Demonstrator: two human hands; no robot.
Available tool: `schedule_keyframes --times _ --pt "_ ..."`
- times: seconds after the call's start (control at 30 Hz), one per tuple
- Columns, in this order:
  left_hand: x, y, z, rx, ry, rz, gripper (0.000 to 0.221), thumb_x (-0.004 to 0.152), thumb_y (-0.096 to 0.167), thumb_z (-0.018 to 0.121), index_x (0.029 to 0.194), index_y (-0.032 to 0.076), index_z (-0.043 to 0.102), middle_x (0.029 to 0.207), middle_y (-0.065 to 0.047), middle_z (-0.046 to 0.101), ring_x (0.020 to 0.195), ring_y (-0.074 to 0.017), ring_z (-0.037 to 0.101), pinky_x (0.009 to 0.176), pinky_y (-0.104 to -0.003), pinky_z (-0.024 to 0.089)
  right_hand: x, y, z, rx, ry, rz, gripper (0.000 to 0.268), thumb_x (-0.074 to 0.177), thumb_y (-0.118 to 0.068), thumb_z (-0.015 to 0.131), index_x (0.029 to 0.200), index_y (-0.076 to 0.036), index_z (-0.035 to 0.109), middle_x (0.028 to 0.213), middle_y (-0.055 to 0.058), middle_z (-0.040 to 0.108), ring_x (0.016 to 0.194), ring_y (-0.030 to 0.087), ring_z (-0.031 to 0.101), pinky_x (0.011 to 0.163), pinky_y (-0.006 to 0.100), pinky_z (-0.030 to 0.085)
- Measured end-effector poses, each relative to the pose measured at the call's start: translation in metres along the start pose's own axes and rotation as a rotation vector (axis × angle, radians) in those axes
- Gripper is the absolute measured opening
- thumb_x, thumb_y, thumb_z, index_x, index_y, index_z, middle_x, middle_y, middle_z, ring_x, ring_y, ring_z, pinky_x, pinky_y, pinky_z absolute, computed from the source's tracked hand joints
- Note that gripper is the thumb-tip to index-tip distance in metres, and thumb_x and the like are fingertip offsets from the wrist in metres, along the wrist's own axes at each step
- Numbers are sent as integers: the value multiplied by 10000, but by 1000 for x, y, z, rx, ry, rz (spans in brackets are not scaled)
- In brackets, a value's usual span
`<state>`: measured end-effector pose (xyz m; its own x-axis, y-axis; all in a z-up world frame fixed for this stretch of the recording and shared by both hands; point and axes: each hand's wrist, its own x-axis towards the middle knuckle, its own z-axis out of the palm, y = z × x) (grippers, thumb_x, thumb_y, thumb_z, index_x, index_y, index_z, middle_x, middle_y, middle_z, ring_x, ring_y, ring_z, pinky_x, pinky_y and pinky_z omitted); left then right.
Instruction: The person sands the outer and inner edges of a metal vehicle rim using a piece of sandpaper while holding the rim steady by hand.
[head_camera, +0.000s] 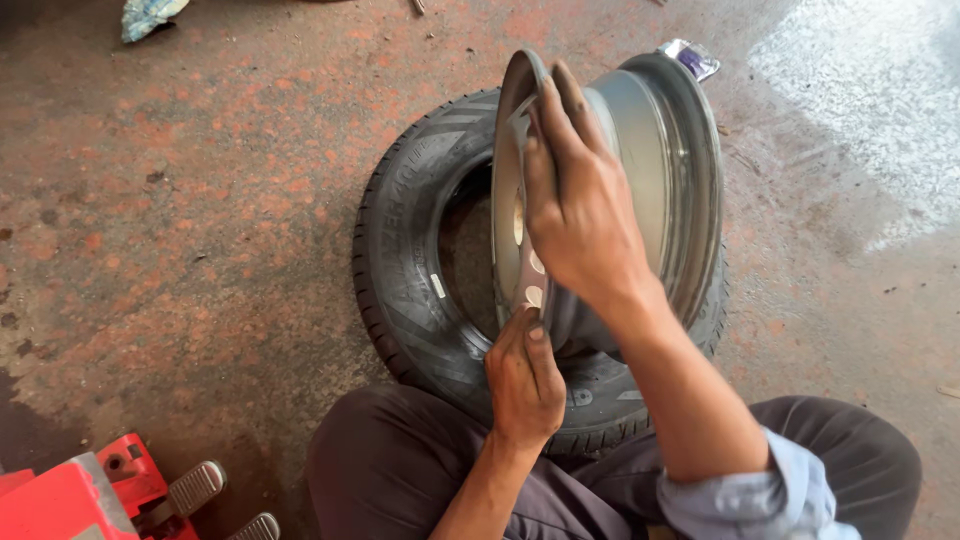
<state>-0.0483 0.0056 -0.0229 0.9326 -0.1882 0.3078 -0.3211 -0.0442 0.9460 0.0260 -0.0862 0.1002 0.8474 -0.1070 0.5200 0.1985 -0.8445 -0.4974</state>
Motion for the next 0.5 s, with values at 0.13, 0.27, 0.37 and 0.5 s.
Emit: schedule_keyframes --times 0.13,0.27,0.37,0.5 --pt "9 7 1 -14 84 190 535 1118 270 332 1203 -185 602 1211 -370 648 1135 -539 643 987 -513 520 -31 -27 -9 32 25 55 512 1100 -149 454 1538 107 386 1632 317 347 1535 495 365 1268 502 346" --pt "6 -1 11 -79 121 169 513 1110 273 332 1106 -154 616 1079 -328 679 1003 -495 692 893 -498 557 -30 -24 -5 -40 67 -20 510 1128 -173 402 1555 105 369 1653 329 323 1568 518 345 1305 505 323" --pt "0 -18 17 -69 92 51 508 1093 256 285 1039 -117 626 977 -290 677 915 -465 698 847 -488 550 49 22 1 3 -115 173 511 1105 -227 422 1517 75 430 1569 306 424 1479 476 422 1242 482 333" --pt "3 -14 14 -43 117 166 521 1123 258 280 1141 -138 618 1077 -311 683 1007 -489 691 913 -492 556 62 24 0 11 -177 237 503 1089 -246 440 1505 38 450 1581 271 411 1477 447 400 1238 478 325"
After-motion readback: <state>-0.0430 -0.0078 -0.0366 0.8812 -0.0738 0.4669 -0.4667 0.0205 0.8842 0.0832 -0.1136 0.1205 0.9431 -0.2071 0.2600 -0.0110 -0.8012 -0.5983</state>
